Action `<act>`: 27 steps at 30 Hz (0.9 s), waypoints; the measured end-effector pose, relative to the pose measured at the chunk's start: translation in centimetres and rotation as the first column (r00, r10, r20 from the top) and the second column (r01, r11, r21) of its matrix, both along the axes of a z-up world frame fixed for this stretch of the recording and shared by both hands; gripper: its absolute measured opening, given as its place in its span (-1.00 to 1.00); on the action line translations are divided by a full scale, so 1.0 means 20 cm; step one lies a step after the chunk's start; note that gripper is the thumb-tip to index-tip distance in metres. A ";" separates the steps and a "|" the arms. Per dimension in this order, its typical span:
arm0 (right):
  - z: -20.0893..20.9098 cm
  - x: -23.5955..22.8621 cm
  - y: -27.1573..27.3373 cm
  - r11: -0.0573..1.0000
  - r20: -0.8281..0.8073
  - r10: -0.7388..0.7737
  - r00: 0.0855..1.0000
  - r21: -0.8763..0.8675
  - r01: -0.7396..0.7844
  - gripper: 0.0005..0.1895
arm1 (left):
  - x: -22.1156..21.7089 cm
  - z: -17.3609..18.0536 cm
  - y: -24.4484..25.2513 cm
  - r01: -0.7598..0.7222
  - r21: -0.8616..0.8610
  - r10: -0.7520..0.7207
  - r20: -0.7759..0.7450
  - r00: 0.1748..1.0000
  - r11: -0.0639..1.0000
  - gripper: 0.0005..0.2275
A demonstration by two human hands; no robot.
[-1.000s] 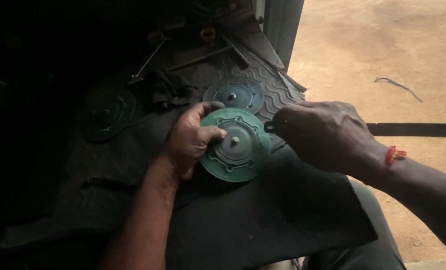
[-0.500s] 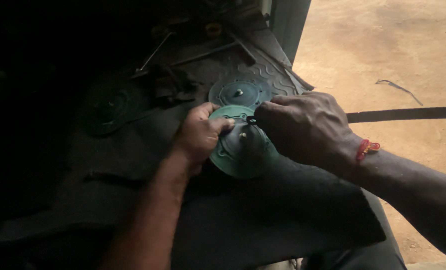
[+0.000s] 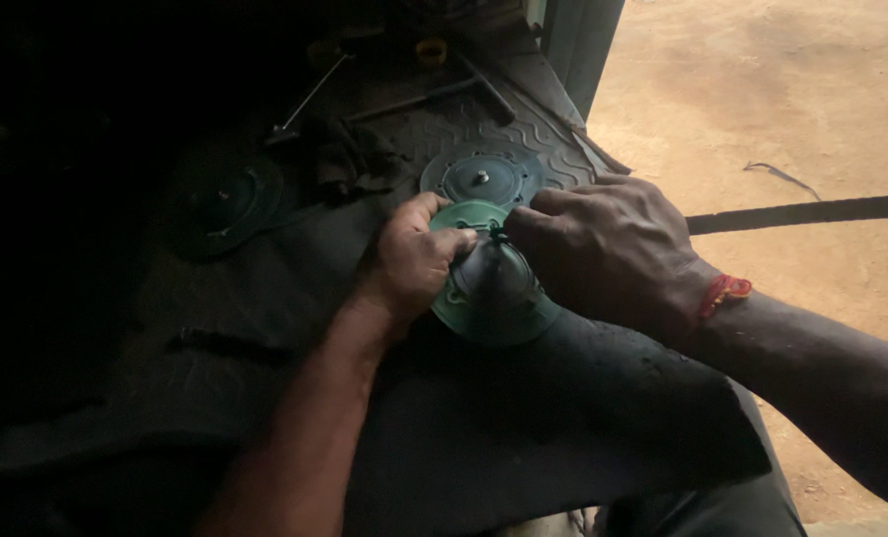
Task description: The person uses a flat metal tool to scrape and clean the surface of a green circular mechanical part placed on a workbench. They repeatedly rotate the part and scrape different sections, occasionally lifting it to inspect the underside. A second similar part remains nearby on the bench.
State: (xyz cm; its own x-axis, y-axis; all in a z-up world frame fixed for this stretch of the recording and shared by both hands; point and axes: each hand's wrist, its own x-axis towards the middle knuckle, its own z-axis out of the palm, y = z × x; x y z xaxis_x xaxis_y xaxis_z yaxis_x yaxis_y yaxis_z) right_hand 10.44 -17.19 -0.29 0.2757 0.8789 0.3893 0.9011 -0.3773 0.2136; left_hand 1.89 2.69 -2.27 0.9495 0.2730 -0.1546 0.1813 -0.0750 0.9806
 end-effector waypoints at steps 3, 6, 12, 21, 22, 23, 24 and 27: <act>-0.01 -0.01 0.00 1.000 -0.003 0.005 1.000 -0.017 -0.005 -0.85 | 0.00 -0.02 0.00 0.021 -0.029 -0.021 0.025 0.999 0.999 -0.77; 0.00 -0.02 -0.01 1.000 -0.055 0.009 0.998 -0.021 -0.010 -0.88 | 0.01 -0.04 0.01 0.064 -0.093 -0.055 0.105 0.993 0.994 -0.78; 0.06 -0.05 0.00 0.967 -0.261 -0.205 0.943 -0.203 0.154 -0.82 | 0.03 -0.10 0.01 0.005 0.034 -0.010 0.150 0.989 0.999 -0.81; 0.14 -0.11 -0.03 0.922 -0.351 -0.338 0.873 -0.309 0.232 -0.87 | -0.03 -0.04 -0.05 -0.080 0.210 0.052 0.137 0.989 0.974 -0.86; 0.13 -0.11 -0.04 0.899 -0.342 -0.380 0.860 -0.356 0.255 -0.88 | -0.03 -0.02 -0.05 -0.083 0.205 0.054 0.141 0.989 0.975 -0.86; 0.12 -0.11 -0.05 0.873 -0.331 -0.421 0.845 -0.402 0.277 -0.88 | -0.03 -0.01 -0.06 -0.085 0.201 0.056 0.145 0.988 0.976 -0.86; 0.11 -0.11 -0.06 0.843 -0.318 -0.461 0.828 -0.447 0.298 -0.87 | -0.04 0.00 -0.07 -0.087 0.196 0.058 0.148 0.987 0.977 -0.86; 0.07 -0.12 -0.12 0.973 -0.482 -0.225 0.847 -0.076 0.216 -0.82 | -0.04 0.00 -0.08 -0.064 0.093 0.044 0.206 0.978 0.994 -0.85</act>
